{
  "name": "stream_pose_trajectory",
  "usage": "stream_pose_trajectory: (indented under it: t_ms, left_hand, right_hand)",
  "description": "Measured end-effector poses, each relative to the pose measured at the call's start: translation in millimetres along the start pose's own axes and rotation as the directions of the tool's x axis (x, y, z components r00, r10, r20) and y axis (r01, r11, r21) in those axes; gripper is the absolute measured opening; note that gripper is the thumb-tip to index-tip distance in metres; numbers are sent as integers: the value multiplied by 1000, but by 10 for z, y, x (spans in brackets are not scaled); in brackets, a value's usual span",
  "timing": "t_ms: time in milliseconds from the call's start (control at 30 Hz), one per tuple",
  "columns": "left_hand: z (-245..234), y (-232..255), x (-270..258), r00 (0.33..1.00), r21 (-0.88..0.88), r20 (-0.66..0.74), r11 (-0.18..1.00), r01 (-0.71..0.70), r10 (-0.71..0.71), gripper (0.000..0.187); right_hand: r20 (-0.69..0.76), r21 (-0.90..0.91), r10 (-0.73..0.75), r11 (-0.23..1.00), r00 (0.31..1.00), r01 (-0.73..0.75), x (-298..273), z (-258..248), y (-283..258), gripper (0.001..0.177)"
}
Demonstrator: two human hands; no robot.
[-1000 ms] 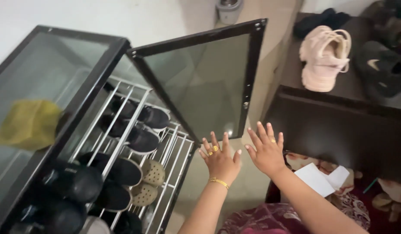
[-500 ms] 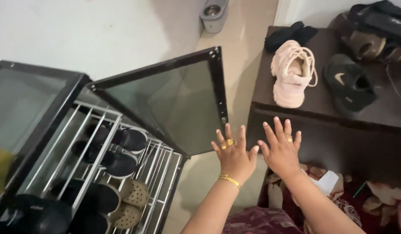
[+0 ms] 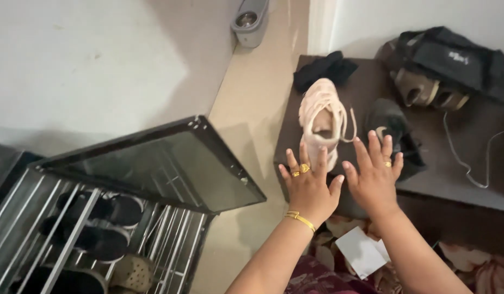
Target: Cleaning various shoes with a sponge and organizing them in a shoe rack
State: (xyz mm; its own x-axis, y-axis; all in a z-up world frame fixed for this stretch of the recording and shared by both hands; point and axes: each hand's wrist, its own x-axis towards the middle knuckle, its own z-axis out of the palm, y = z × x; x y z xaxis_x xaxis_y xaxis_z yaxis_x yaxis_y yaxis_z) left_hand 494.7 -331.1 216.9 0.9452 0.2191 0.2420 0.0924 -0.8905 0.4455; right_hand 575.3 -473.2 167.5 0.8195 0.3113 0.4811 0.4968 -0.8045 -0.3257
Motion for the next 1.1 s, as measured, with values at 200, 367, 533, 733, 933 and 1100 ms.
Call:
stream_pose_trajectory:
  t_ms: [200,367,533,733,933,1100]
  left_hand:
    - [253,206,288,1000,1,2,1000,-13,13,80]
    - [353,261,449,1000,16,26,1000,11,-11,80]
    - [372,280,526,999,26,21,999,32,-33,79]
    - [409,251,530,999,16,-21,999,43,-42,81]
    - [387,210,497,999,1,-34,999,36,-36,84]
    - [384,181,463,999,-11,-31,1000,27,-27,86]
  right_hand:
    - [-72,-64,27,997,997,-32,443,-50,604,49]
    - [-143,152,230,966,963,-208,911,111,1439,35]
    - [57,114,420,898,906,-424,1379,479,2097,61]
    - [81,112,502,854,861,-509,1610,585,2121,69]
    - [-11,79,486,872,874,-484,1606,716,2270,50]
    - [358,599,714,318,601,-735,1644,316,1933,42]
